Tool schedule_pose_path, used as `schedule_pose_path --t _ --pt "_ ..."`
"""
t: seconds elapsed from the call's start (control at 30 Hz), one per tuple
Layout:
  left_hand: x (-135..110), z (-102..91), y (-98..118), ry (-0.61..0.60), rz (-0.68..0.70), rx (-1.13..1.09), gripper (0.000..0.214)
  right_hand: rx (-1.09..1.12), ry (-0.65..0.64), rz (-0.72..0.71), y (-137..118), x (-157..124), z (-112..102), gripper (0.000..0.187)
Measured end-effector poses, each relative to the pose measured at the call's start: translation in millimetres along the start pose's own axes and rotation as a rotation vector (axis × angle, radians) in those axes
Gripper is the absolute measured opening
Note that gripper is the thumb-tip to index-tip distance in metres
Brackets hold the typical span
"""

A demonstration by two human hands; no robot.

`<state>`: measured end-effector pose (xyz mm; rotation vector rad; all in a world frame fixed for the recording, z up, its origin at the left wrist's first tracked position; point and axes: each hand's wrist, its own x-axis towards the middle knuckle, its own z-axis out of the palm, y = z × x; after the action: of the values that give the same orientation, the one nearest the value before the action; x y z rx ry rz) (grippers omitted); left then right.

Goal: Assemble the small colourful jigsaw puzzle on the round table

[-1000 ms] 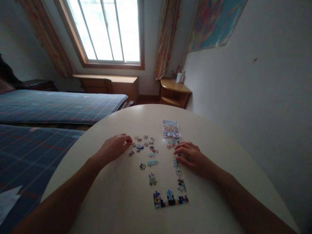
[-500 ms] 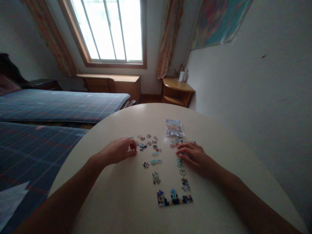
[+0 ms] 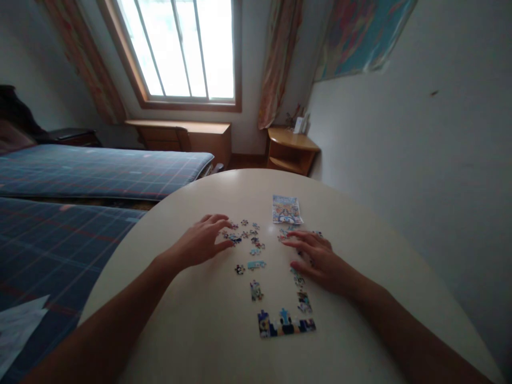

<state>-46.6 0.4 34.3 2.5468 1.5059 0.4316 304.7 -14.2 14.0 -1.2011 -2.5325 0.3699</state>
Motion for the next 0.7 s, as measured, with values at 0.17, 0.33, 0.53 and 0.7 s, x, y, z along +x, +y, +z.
schedule_pose_path --t 0.17,0.33,0.53,0.7 --pt "3.0 7.5 -21.8 0.012 -0.076 0.015 0.047 -0.025 -0.094 -0.051 -1.3 -5.3 -2.1 0.063" --pt "3.3 3.7 -34.5 0.044 -0.091 -0.005 0.048 -0.002 -0.182 -0.053 -8.4 -9.4 -7.8 0.090" --pt "4.5 -1.3 -44.9 0.004 -0.145 -0.008 0.037 0.041 -0.327 -0.090 -42.8 -12.7 -9.6 0.109" --pt "3.0 -9.1 -37.7 -0.024 -0.122 -0.024 0.026 0.056 -0.403 -0.108 -63.0 -14.1 -1.8 0.109"
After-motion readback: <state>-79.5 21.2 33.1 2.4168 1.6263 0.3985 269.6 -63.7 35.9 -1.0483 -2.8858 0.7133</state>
